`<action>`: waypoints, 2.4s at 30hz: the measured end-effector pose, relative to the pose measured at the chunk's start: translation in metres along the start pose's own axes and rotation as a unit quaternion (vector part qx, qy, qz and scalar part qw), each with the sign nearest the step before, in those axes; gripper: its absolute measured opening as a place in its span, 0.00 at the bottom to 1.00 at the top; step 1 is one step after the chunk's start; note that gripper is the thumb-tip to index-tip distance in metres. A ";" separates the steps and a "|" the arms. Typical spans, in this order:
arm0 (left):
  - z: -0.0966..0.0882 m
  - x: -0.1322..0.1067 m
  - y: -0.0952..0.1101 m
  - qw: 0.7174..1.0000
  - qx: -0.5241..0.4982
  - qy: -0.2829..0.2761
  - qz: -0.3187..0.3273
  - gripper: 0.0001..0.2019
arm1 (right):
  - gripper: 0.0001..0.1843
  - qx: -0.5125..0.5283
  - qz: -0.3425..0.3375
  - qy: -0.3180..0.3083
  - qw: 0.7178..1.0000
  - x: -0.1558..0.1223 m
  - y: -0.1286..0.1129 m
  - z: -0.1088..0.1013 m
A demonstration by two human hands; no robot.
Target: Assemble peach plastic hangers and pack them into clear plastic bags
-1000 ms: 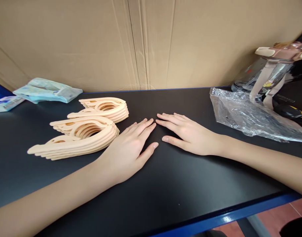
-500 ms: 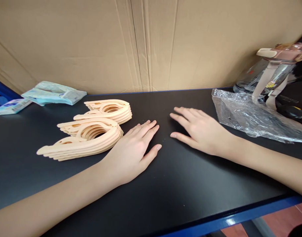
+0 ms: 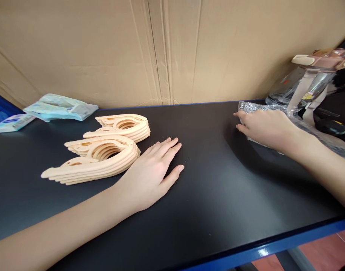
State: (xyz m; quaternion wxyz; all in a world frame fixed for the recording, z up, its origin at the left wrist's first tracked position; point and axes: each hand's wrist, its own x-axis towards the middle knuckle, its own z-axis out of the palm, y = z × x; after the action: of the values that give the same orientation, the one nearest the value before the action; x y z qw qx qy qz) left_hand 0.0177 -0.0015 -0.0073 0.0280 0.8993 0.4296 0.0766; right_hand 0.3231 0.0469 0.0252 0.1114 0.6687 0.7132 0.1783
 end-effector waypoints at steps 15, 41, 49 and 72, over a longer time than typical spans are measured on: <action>0.001 0.000 -0.001 1.000 -0.007 0.005 0.004 0.31 | 0.22 -0.031 -0.001 -0.026 0.999 -0.009 0.011 -0.014; 0.001 -0.002 0.000 0.999 -0.027 0.018 -0.005 0.28 | 0.14 0.230 0.005 0.076 0.970 -0.019 -0.008 -0.036; -0.002 -0.004 0.002 0.995 -0.047 0.057 0.070 0.30 | 0.13 0.618 -0.262 -0.095 0.736 -0.036 -0.044 -0.027; -0.008 -0.004 0.009 0.991 0.079 0.105 0.012 0.18 | 0.15 0.197 -0.242 0.117 0.943 -0.019 -0.032 -0.007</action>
State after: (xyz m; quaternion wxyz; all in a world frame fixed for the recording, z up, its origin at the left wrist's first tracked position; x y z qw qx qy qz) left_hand 0.0211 -0.0104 0.0007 -0.0890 0.8907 0.4244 0.1364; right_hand 0.2921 0.0256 0.0172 -0.0671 0.4587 0.8826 0.0786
